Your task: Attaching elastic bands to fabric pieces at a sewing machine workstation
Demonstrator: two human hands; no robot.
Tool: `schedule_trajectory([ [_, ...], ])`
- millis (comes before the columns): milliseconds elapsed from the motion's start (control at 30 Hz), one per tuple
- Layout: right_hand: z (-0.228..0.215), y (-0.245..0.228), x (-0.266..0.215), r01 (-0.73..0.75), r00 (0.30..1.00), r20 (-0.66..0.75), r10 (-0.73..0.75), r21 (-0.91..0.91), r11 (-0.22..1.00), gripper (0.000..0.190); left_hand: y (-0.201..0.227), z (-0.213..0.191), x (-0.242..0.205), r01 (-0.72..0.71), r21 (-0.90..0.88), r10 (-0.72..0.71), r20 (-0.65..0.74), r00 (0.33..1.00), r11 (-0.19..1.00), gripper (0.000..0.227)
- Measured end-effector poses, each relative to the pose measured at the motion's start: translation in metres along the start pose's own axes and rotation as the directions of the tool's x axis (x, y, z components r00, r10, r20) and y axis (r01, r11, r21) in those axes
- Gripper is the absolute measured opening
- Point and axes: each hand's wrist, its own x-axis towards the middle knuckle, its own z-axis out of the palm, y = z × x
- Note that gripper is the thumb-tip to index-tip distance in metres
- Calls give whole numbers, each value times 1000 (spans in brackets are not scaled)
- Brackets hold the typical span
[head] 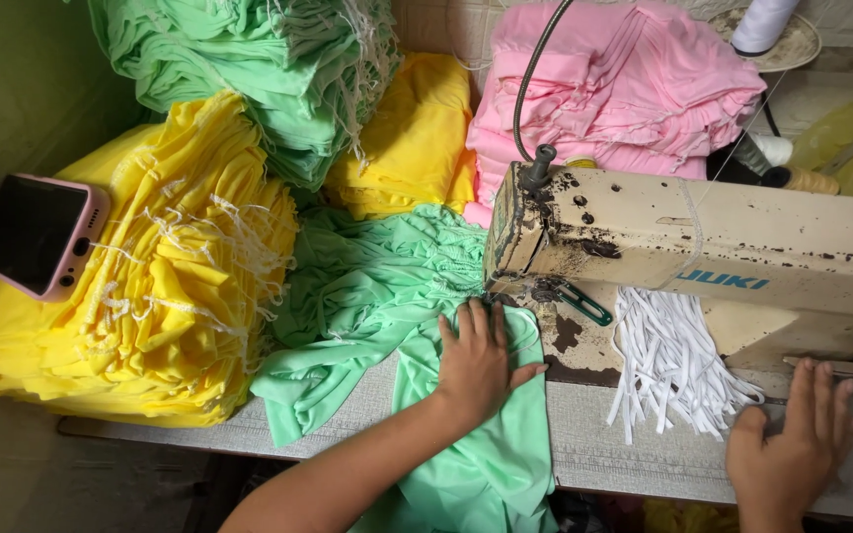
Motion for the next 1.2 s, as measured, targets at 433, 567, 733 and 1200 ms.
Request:
schedule_trajectory([
  [433, 7, 14, -4, 72, 992, -100, -78, -60, 996, 72, -98, -61, 34, -581, -57, 529, 492, 691, 812, 93],
  [567, 5, 8, -3, 55, 996, -74, -59, -49, 997, 72, -142, -39, 83, -780, -252, 815, 275, 510, 573, 86],
  [733, 11, 17, -4, 60, 995, -82, -64, -57, 997, 73, -159, -34, 116, -898, -227, 897, 330, 292, 376, 75],
  [1200, 76, -133, 66, 263, 935, 111, -336, 417, 870, 32, -171, -7, 124, -924, -276, 964, 81, 252, 265, 67],
])
